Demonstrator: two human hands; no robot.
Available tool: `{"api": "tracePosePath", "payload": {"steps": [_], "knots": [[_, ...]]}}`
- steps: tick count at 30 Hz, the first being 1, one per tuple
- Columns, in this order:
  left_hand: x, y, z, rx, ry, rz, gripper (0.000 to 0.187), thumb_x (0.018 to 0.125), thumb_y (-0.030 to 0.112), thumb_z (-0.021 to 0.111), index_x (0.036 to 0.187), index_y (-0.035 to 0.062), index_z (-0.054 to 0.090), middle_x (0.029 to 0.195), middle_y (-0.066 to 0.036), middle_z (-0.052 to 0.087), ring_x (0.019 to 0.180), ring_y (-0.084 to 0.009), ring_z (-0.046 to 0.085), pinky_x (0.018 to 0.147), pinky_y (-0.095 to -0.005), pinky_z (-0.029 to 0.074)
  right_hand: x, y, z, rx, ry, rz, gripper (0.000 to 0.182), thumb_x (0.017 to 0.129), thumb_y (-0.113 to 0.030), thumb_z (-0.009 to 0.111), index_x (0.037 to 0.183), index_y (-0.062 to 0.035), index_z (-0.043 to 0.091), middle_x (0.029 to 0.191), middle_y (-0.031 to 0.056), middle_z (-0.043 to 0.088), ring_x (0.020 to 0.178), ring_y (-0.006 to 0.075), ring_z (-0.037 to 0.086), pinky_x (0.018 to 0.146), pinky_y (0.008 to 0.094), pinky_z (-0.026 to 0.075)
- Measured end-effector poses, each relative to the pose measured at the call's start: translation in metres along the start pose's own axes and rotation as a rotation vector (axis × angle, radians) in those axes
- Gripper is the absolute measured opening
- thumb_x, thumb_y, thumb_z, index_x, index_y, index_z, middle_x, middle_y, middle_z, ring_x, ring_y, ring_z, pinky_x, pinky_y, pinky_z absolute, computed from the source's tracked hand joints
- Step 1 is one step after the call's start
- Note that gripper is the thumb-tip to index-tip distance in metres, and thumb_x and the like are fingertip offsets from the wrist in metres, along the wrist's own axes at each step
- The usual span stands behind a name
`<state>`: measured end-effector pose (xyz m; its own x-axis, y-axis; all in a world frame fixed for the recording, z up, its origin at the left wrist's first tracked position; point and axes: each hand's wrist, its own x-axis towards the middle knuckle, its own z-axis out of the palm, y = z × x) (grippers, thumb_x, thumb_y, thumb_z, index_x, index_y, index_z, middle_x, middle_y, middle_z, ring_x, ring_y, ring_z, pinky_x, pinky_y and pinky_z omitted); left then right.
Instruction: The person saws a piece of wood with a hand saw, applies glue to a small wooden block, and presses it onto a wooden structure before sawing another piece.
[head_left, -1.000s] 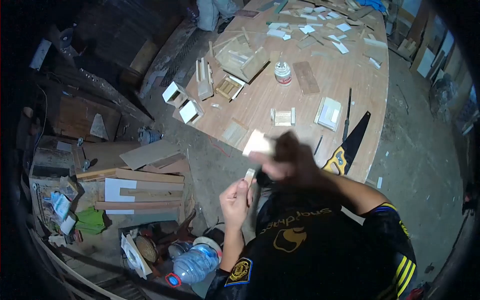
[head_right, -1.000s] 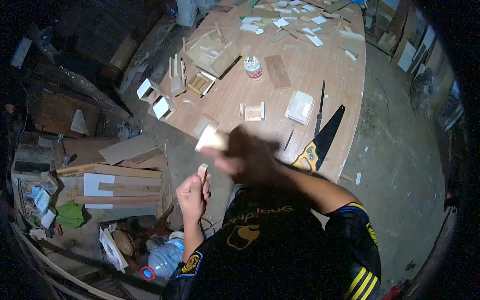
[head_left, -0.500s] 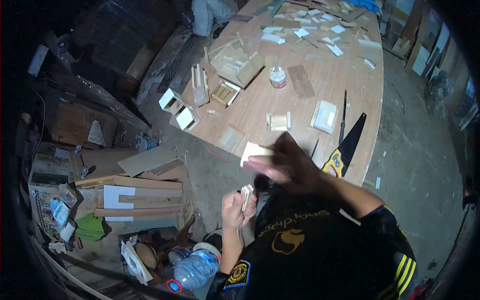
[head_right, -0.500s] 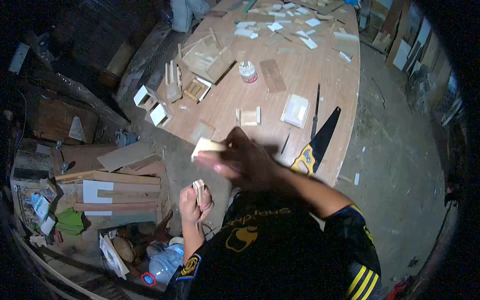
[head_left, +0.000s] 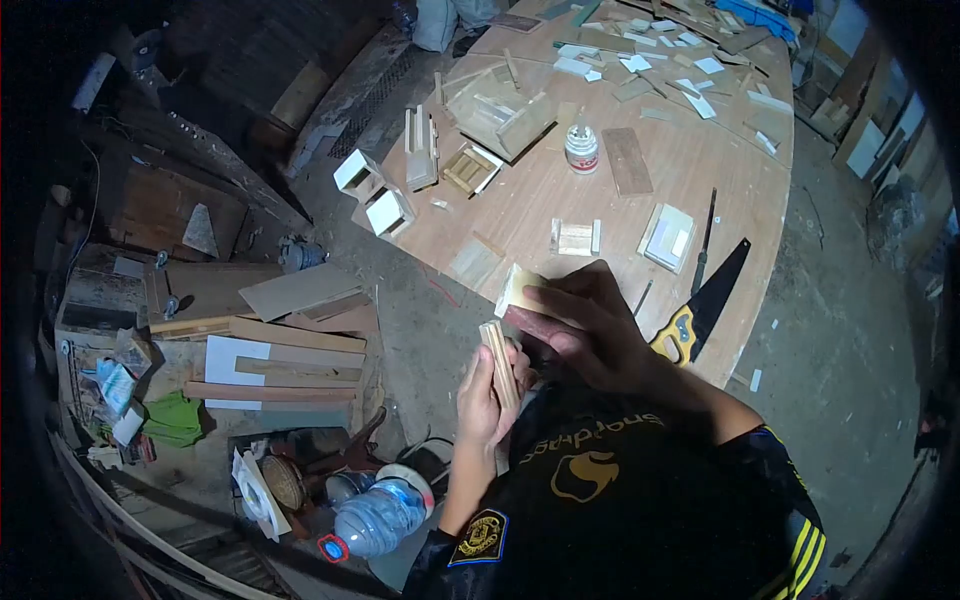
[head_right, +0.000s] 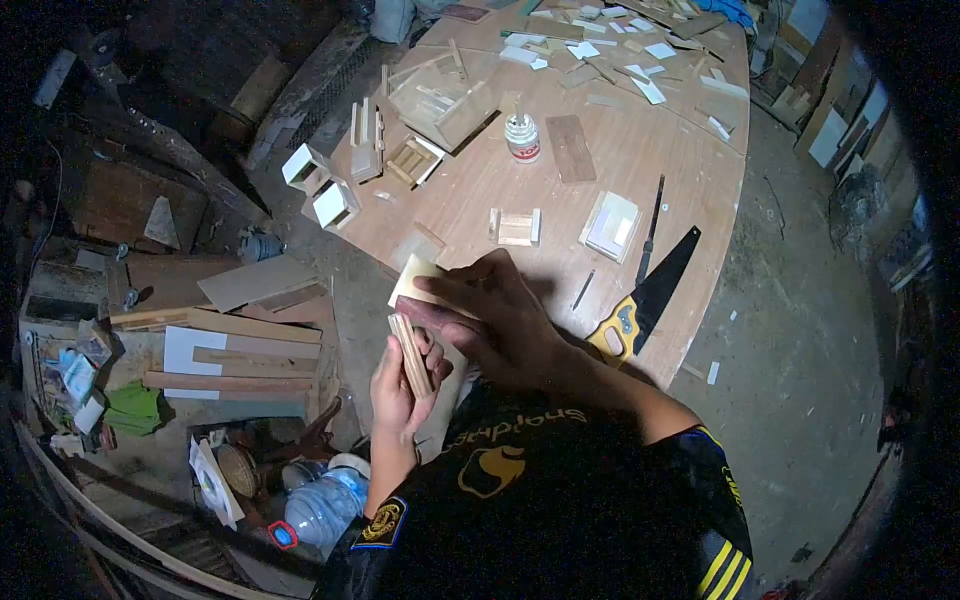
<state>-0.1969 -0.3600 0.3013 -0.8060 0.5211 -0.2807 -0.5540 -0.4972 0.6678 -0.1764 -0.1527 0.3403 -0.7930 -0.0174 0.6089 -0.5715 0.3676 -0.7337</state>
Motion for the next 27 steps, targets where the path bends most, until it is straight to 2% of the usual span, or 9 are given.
{"api": "tracePosePath", "payload": {"steps": [3,5,10,12,16,20,22,24,27], "knots": [[0.0,0.004,0.014,-0.03,0.001,0.03,0.036,0.104,0.034,0.038,0.112,0.0018,0.049,0.093,-0.006,0.05,0.08,-0.0159,0.05,0.07,-0.0304,0.044,-0.007,0.005,0.003,-0.08,-0.019,-0.041,0.044,0.095,-0.028,0.056,0.136,-0.0124,0.052,0.119,0.0126,0.058,0.103,0.0274,0.051,0.09,0.0398,0.041],[0.004,0.004,0.03,0.07,0.313,0.054,0.03,0.101,0.031,0.043,0.114,0.0045,0.049,0.091,-0.006,0.054,0.076,-0.0171,0.052,0.067,-0.0305,0.043,-0.014,0.007,0.005,-0.081,-0.148,-0.184,0.047,0.093,-0.026,0.058,0.137,-0.0128,0.051,0.124,0.0122,0.057,0.104,0.0276,0.049,0.092,0.0406,0.04],[0.01,0.005,0.006,0.152,0.135,0.207,0.029,0.095,0.019,0.054,0.12,0.0068,0.046,0.098,-0.009,0.059,0.083,-0.0195,0.061,0.074,-0.0334,0.053,-0.022,0.014,0.004,-0.128,-0.105,-0.049,0.045,0.094,-0.02,0.059,0.137,-0.009,0.05,0.128,0.0134,0.055,0.107,0.024,0.049,0.093,0.0385,0.039],[0.012,0.01,0.009,0.193,0.247,0.32,0.035,0.092,0.011,0.058,0.124,0.0057,0.045,0.093,-0.009,0.057,0.083,-0.0201,0.062,0.073,-0.0327,0.055,-0.026,0.004,0.008,0.73,0.166,0.568,0.041,0.099,-0.018,0.051,0.137,-0.004,0.048,0.131,0.0158,0.052,0.112,0.0206,0.049,0.096,0.0364,0.04],[0.012,0.019,0.015,0.228,0.196,0.325,0.048,0.092,0.007,0.058,0.136,0.0049,0.039,0.099,-0.009,0.056,0.081,-0.0174,0.063,0.067,-0.03,0.056,-0.03,0.012,0.012,0.753,0.336,0.52,0.041,0.103,-0.023,0.044,0.136,0.0013,0.043,0.13,0.0153,0.051,0.121,0.0191,0.047,0.104,0.0355,0.037],[0.016,0.012,0.014,0.112,0.22,0.242,0.027,0.093,0.003,0.056,0.119,0.004,0.048,0.097,-0.007,0.054,0.09,-0.0181,0.062,0.08,-0.0339,0.059,-0.044,0.014,0.013,0.526,0.239,0.6,0.044,0.102,-0.025,0.046,0.136,0.0017,0.044,0.128,0.0153,0.052,0.118,0.0204,0.047,0.102,0.0353,0.037],[0.016,-0.001,0.017,0.101,0.193,0.215,0.019,0.093,0.002,0.055,0.111,0.0041,0.049,0.1,-0.008,0.054,0.092,-0.019,0.061,0.084,-0.0364,0.058,-0.051,0.025,0.012,0.078,0.085,0.323,0.045,0.101,-0.028,0.048,0.135,0.0004,0.047,0.128,0.0143,0.052,0.114,0.0219,0.046,0.101,0.0361,0.036],[0.016,-0.018,0.022,0.116,0.179,0.129,0.01,0.094,0.0,0.054,0.094,0.0052,0.046,0.097,-0.007,0.057,0.088,-0.022,0.063,0.085,-0.0378,0.057,-0.054,0.033,0.019,0.109,0.087,0.315,0.043,0.1,-0.029,0.049,0.133,-0.002,0.052,0.127,0.0127,0.054,0.11,0.0238,0.045,0.1,0.0374,0.036],[0.016,-0.032,-0.004,0.349,0.053,0.016,0.008,0.095,0.0,0.053,0.102,0.0031,0.051,0.09,-0.007,0.06,0.081,-0.0202,0.064,0.076,-0.0332,0.056,-0.055,0.036,0.024,0.331,0.236,0.475,0.04,0.1,-0.031,0.048,0.13,-0.0052,0.056,0.135,0.0107,0.051,0.111,0.0267,0.045,0.1,0.0392,0.036]]}}
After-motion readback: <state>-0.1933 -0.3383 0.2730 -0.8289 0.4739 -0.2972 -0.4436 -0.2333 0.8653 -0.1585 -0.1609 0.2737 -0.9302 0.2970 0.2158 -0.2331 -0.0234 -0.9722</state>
